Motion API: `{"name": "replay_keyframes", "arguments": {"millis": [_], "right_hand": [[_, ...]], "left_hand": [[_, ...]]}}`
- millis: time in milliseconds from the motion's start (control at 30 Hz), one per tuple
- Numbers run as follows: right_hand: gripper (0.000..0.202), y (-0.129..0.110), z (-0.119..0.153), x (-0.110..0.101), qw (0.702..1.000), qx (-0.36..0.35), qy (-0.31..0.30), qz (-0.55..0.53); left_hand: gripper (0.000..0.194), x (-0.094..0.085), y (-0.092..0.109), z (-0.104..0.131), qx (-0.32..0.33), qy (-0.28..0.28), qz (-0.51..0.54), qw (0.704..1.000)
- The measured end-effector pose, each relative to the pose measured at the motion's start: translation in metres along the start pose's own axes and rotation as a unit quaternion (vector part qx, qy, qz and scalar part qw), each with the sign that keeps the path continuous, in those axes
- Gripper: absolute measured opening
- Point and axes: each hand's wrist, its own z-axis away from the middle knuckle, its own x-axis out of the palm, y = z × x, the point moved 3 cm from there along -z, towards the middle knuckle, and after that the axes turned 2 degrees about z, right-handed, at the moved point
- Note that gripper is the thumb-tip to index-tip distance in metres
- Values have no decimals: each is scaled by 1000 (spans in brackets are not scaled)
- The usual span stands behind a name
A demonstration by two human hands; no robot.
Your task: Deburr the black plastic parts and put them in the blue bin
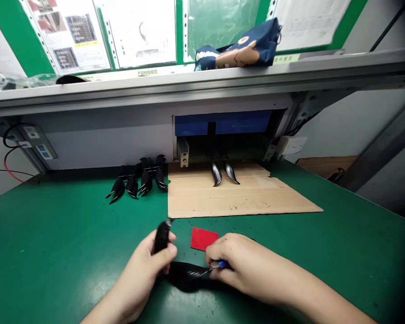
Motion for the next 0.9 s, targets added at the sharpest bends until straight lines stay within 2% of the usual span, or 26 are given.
{"name": "replay_keyframes", "arguments": {"millis": [67,167,233,333,400,467,533,600,733,900], "right_hand": [[13,-4,-1,-3,999,-10,14,-44],[10,-12,-3,-3,992,-15,39,-121],[13,-17,-6,-1,980,-12,60,-191],[21,-20,-11,4,950,-2,85,-301],[25,-17,-11,5,944,7,127,-303],[31,-14,-10,4,951,5,177,-254],[43,-14,-9,6,961,-16,190,-201],[51,-17,-9,11,971,-42,189,-139],[58,-25,-13,26,975,-59,211,-34],[63,-28,-15,33,970,-53,235,16]], "left_hand": [[34,6,1,3,19,-78,-94,992],[39,12,6,9,31,-128,-161,978],[43,18,9,11,37,-167,-156,973],[47,22,9,12,52,-216,-85,971],[52,19,6,11,58,-187,-33,980],[60,10,4,8,69,-113,28,991],[64,2,3,8,82,-41,100,991],[62,-2,3,8,85,-4,165,983],[62,0,2,10,114,-19,212,970],[67,2,1,13,162,-28,199,966]]}}
